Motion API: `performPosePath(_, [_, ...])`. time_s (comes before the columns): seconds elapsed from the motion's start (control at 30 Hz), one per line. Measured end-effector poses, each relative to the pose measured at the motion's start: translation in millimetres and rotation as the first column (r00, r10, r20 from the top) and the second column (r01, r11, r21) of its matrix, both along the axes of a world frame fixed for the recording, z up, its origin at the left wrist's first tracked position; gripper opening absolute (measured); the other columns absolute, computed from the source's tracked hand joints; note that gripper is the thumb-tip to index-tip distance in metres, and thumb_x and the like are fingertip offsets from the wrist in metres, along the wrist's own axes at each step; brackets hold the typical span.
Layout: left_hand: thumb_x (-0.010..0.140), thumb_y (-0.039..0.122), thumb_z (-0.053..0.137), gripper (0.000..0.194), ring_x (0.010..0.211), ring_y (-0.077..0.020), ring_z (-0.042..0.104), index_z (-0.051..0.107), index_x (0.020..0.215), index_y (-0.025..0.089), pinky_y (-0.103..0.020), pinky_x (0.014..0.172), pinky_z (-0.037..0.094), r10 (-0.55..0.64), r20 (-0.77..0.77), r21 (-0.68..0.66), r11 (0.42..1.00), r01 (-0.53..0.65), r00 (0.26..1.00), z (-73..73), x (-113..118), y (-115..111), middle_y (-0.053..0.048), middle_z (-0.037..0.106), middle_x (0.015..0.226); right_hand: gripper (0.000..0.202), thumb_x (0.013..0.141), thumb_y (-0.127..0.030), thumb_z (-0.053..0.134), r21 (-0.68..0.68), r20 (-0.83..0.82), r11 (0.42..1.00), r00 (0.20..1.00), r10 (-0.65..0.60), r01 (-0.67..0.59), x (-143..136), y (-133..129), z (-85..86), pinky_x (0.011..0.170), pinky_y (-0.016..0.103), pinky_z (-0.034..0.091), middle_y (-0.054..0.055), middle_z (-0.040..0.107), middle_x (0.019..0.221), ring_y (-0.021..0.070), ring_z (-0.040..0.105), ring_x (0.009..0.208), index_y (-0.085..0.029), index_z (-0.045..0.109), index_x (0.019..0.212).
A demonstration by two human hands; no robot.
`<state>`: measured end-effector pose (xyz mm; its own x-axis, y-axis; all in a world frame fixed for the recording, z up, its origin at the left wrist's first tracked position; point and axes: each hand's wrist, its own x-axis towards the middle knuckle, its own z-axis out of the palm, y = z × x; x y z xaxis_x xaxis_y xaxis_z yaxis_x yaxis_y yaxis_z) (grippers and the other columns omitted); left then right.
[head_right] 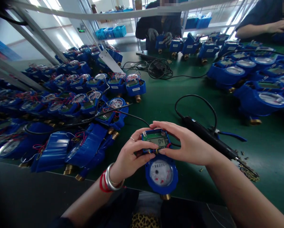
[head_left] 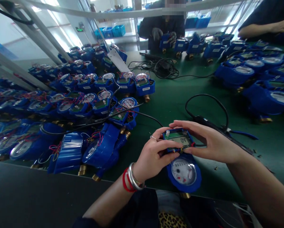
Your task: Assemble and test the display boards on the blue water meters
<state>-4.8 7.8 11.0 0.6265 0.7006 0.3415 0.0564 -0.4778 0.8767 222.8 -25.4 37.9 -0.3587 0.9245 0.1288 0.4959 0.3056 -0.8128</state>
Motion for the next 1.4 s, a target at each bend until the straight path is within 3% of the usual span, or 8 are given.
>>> performPosePath(0.13, [0.084, 0.016, 0.070, 0.022, 0.127, -0.0254, 0.054, 0.071, 0.104, 0.025, -0.041, 0.101, 0.052, 0.051, 0.045, 0.043, 0.998, -0.053, 0.998, -3.6, 4, -5, -0.009, 0.051, 0.139, 0.072, 0.084, -0.032, 0.068, 0.064, 0.133, 0.998, 0.990, -0.036, 0.028, 0, -3, 3.9, 0.109, 0.040, 0.046, 0.007, 0.048, 0.147, 0.0230, 0.050, 0.133, -0.027, 0.036, 0.148])
performPosePath(0.23, [0.085, 0.016, 0.068, 0.019, 0.125, -0.0265, 0.056, 0.072, 0.102, 0.024, -0.041, 0.097, 0.055, 0.097, 0.070, 0.042, 0.994, -0.100, 0.993, -5.3, 6, -10, -0.010, 0.053, 0.138, 0.067, 0.086, -0.031, 0.065, 0.240, 0.242, 0.960, 0.949, -0.201, 0.142, -9, -18, 6.5, 0.112, 0.044, 0.042, 0.010, 0.045, 0.149, 0.0256, 0.044, 0.137, -0.024, 0.037, 0.147])
performPosePath(0.33, [0.085, 0.015, 0.068, 0.018, 0.115, -0.0232, 0.062, 0.072, 0.101, 0.024, -0.037, 0.092, 0.058, 0.155, 0.096, 0.008, 0.988, -0.156, 0.983, -5.9, 7, -15, -0.011, 0.050, 0.139, 0.039, 0.088, -0.021, 0.062, 0.443, 0.101, 0.807, 0.873, -0.477, 0.390, -28, -43, 3.2, 0.105, 0.042, 0.047, 0.011, 0.055, 0.136, 0.0246, 0.055, 0.124, -0.021, 0.053, 0.126])
performPosePath(0.4, [0.085, 0.015, 0.068, 0.018, 0.114, -0.0220, 0.063, 0.072, 0.100, 0.024, -0.035, 0.091, 0.058, 0.175, 0.099, 0.001, 0.984, -0.176, 0.980, -6.0, 8, -17, -0.011, 0.050, 0.139, 0.023, 0.087, -0.011, 0.060, 0.485, -0.032, 0.703, 0.814, -0.580, 0.521, -43, -62, -2.3, 0.093, 0.035, 0.053, 0.008, 0.064, 0.114, 0.0193, 0.064, 0.102, -0.022, 0.057, 0.107])
performPosePath(0.57, [0.085, 0.018, 0.069, 0.017, 0.112, -0.0220, 0.063, 0.072, 0.100, 0.025, -0.036, 0.091, 0.058, 0.233, 0.099, 0.045, 0.970, -0.238, 0.967, -8.4, 9, -24, -0.009, 0.049, 0.136, 0.020, 0.088, -0.007, 0.057, 0.470, 0.087, 0.749, 0.820, -0.566, 0.467, -70, -83, -14.2, 0.080, 0.026, 0.055, 0.005, 0.066, 0.097, 0.0151, 0.067, 0.086, -0.021, 0.058, 0.102])
performPosePath(0.87, [0.084, 0.011, 0.068, 0.025, 0.114, -0.0209, 0.061, 0.068, 0.104, 0.025, -0.035, 0.089, 0.059, 0.379, 0.120, 0.179, 0.901, -0.395, 0.918, -18.7, 4, -43, -0.008, 0.044, 0.137, 0.011, 0.092, -0.013, 0.057, 0.459, 0.059, 0.701, 0.768, -0.638, 0.546, -92, -76, -13.9, 0.078, 0.026, 0.056, 0.005, 0.068, 0.094, 0.0153, 0.068, 0.083, -0.021, 0.060, 0.099])
performPosePath(1.17, [0.083, 0.015, 0.070, 0.020, 0.120, -0.0243, 0.057, 0.069, 0.101, 0.025, -0.039, 0.092, 0.058, 0.419, 0.106, 0.173, 0.885, -0.432, 0.902, -17.2, 2, -42, -0.008, 0.049, 0.133, 0.008, 0.091, -0.014, 0.055, 0.526, 0.101, 0.661, 0.732, -0.673, 0.535, -94, -67, -10.3, 0.071, 0.028, 0.056, 0.004, 0.068, 0.084, 0.0165, 0.067, 0.075, -0.022, 0.057, 0.090])
performPosePath(1.4, [0.084, 0.013, 0.069, 0.021, 0.121, -0.0229, 0.057, 0.069, 0.102, 0.025, -0.038, 0.093, 0.057, 0.411, 0.097, 0.139, 0.896, -0.421, 0.906, -17.8, 1, -42, -0.008, 0.048, 0.134, 0.009, 0.091, -0.014, 0.058, 0.530, 0.163, 0.699, 0.751, -0.640, 0.481, -90, -68, -13.5, 0.074, 0.029, 0.055, 0.004, 0.070, 0.091, 0.0166, 0.067, 0.079, -0.020, 0.059, 0.098])
